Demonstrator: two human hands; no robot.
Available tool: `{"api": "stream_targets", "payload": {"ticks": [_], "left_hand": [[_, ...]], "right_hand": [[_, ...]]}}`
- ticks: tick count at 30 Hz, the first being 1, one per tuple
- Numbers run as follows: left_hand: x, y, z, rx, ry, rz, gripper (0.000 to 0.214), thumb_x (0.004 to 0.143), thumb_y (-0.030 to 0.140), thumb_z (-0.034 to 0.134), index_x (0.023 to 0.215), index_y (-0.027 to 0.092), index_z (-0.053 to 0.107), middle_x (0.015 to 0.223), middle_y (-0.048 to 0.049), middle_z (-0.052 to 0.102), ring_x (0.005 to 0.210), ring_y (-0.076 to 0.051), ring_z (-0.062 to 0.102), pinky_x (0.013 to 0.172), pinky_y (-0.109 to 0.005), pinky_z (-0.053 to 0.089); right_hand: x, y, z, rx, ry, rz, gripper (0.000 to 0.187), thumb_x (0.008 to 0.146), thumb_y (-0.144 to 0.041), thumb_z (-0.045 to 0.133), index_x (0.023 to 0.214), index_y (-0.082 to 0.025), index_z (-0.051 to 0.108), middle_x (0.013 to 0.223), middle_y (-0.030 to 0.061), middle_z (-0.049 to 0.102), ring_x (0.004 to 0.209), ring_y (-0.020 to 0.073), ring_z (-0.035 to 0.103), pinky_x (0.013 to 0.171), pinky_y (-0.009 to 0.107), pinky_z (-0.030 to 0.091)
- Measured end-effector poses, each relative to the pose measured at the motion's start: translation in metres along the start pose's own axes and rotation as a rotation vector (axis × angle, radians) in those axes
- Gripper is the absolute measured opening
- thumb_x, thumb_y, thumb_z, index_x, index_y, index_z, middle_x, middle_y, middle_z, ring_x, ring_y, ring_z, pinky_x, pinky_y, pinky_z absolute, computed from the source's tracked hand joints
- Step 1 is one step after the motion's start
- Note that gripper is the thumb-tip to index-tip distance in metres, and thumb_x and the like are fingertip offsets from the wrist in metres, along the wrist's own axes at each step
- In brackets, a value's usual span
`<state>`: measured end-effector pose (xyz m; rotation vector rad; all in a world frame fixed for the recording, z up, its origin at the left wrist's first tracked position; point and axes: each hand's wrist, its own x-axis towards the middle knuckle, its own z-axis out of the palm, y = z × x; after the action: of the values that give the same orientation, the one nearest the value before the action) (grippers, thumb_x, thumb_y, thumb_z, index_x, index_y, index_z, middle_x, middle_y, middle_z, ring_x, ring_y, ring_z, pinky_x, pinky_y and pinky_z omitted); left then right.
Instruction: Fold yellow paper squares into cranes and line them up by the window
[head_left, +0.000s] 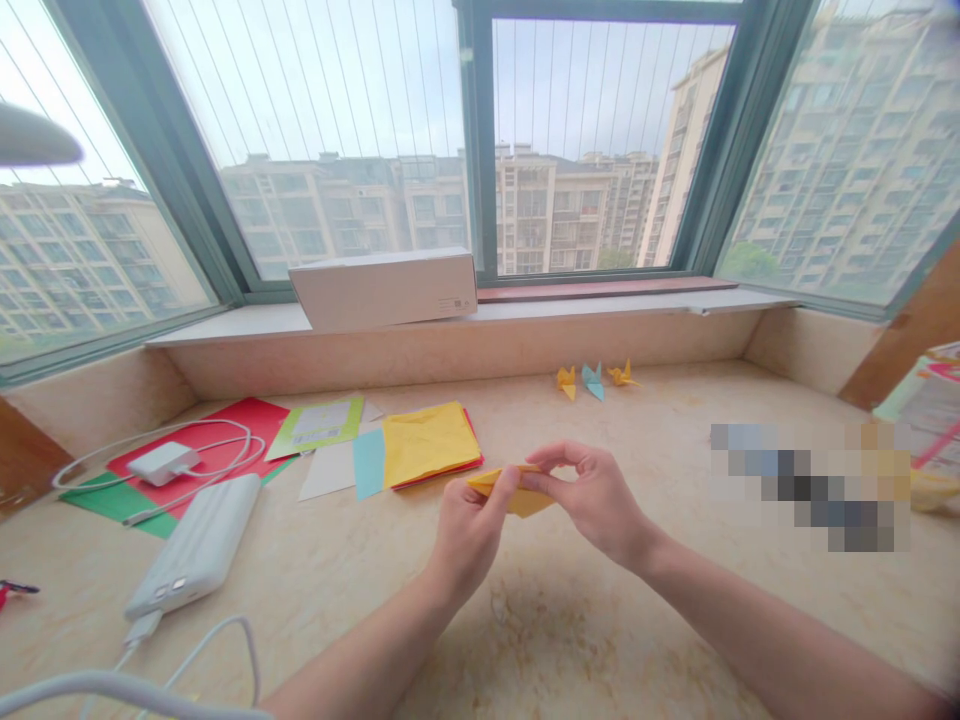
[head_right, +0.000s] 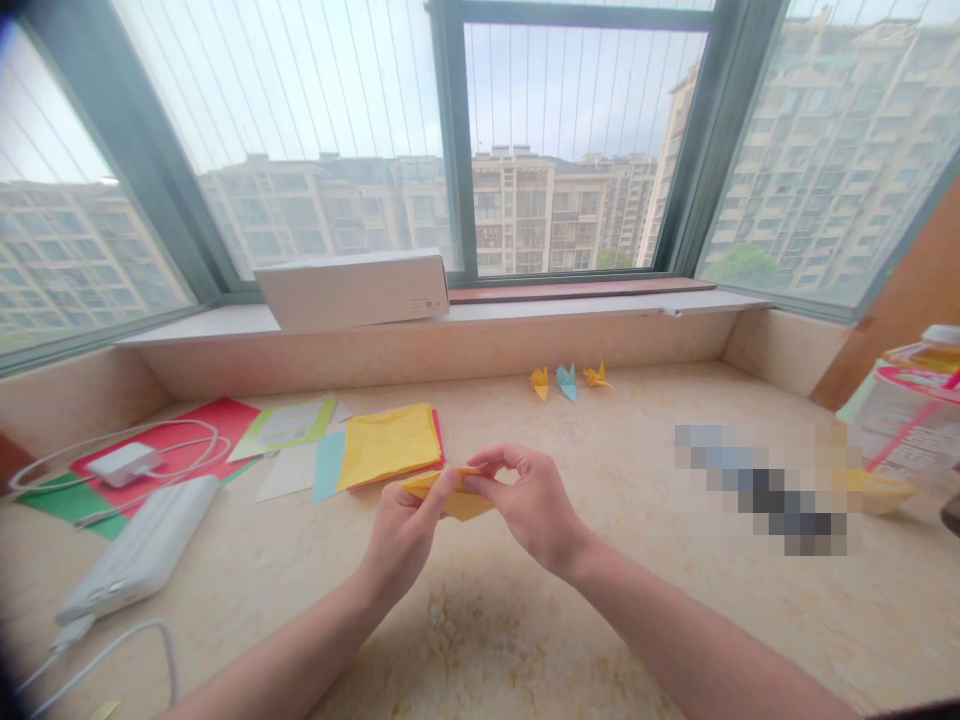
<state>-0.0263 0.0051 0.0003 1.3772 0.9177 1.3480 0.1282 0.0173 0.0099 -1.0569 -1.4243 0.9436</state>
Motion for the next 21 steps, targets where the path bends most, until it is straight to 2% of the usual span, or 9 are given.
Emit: {"api": "stream_targets", "payload": {"ticks": [3, 6, 9, 12, 15, 18, 21], "left_hand": [[0.001, 0.001, -0.001, -0.013, 0.014, 0.017, 0.038, 0.088, 0.046, 0.063, 0.089, 0.012, 0.079, 0.075, -0.0077, 0.075, 0.066, -0.019, 0.066, 0.060, -0.025, 0.050], [0.001, 0.005, 0.000, -0.042, 0.047, 0.029, 0.040, 0.086, 0.048, 0.064, 0.089, 0.011, 0.079, 0.080, -0.0094, 0.076, 0.075, -0.022, 0.068, 0.066, -0.028, 0.054], [0.000, 0.005, 0.002, -0.095, 0.045, -0.013, 0.040, 0.086, 0.048, 0.065, 0.093, 0.011, 0.078, 0.083, -0.0101, 0.076, 0.080, -0.024, 0.070, 0.071, -0.031, 0.057], [0.001, 0.000, 0.002, -0.168, 0.029, -0.074, 0.040, 0.085, 0.047, 0.066, 0.096, 0.010, 0.077, 0.086, -0.0103, 0.077, 0.082, -0.024, 0.071, 0.073, -0.033, 0.058], [0.003, -0.005, 0.001, -0.247, 0.073, -0.083, 0.039, 0.084, 0.047, 0.068, 0.095, 0.010, 0.076, 0.088, -0.0108, 0.076, 0.084, -0.024, 0.071, 0.075, -0.033, 0.059], [0.007, -0.006, -0.002, -0.327, 0.137, -0.039, 0.036, 0.084, 0.044, 0.069, 0.099, 0.012, 0.075, 0.096, -0.0105, 0.076, 0.088, -0.022, 0.071, 0.077, -0.032, 0.058], [0.008, -0.003, -0.003, -0.375, 0.141, -0.026, 0.034, 0.084, 0.042, 0.069, 0.104, 0.014, 0.073, 0.101, -0.0101, 0.075, 0.089, -0.021, 0.071, 0.078, -0.030, 0.057]], "right_hand": [[0.002, 0.001, -0.001, 0.066, -0.047, 0.024, 0.029, 0.072, -0.040, 0.080, 0.093, -0.021, 0.074, 0.081, 0.0033, 0.076, 0.078, 0.0193, 0.070, 0.075, 0.036, 0.057], [0.006, 0.004, -0.004, 0.176, -0.104, 0.049, 0.035, 0.074, -0.038, 0.079, 0.103, -0.020, 0.071, 0.086, 0.0047, 0.076, 0.079, 0.0197, 0.072, 0.077, 0.037, 0.058], [0.006, 0.005, -0.005, 0.104, -0.060, -0.018, 0.032, 0.076, -0.034, 0.077, 0.104, -0.020, 0.069, 0.081, 0.0031, 0.075, 0.079, 0.0198, 0.072, 0.076, 0.036, 0.058], [0.002, 0.004, -0.005, -0.111, 0.005, -0.170, 0.025, 0.083, -0.030, 0.070, 0.107, -0.023, 0.067, 0.082, 0.0024, 0.074, 0.081, 0.0199, 0.070, 0.077, 0.036, 0.056], [-0.003, 0.000, -0.007, -0.320, 0.014, -0.467, 0.014, 0.090, -0.023, 0.062, 0.102, -0.026, 0.069, 0.103, 0.0058, 0.072, 0.099, 0.0217, 0.067, 0.090, 0.041, 0.051], [-0.004, -0.003, -0.011, -0.514, -0.060, -0.747, 0.017, 0.090, -0.021, 0.063, 0.103, -0.028, 0.071, 0.125, 0.0064, 0.065, 0.117, 0.0249, 0.059, 0.100, 0.046, 0.043], [-0.002, -0.002, -0.013, -0.632, -0.119, -0.817, 0.025, 0.088, -0.024, 0.068, 0.111, -0.031, 0.071, 0.129, 0.0063, 0.063, 0.119, 0.0260, 0.057, 0.101, 0.047, 0.040]]}}
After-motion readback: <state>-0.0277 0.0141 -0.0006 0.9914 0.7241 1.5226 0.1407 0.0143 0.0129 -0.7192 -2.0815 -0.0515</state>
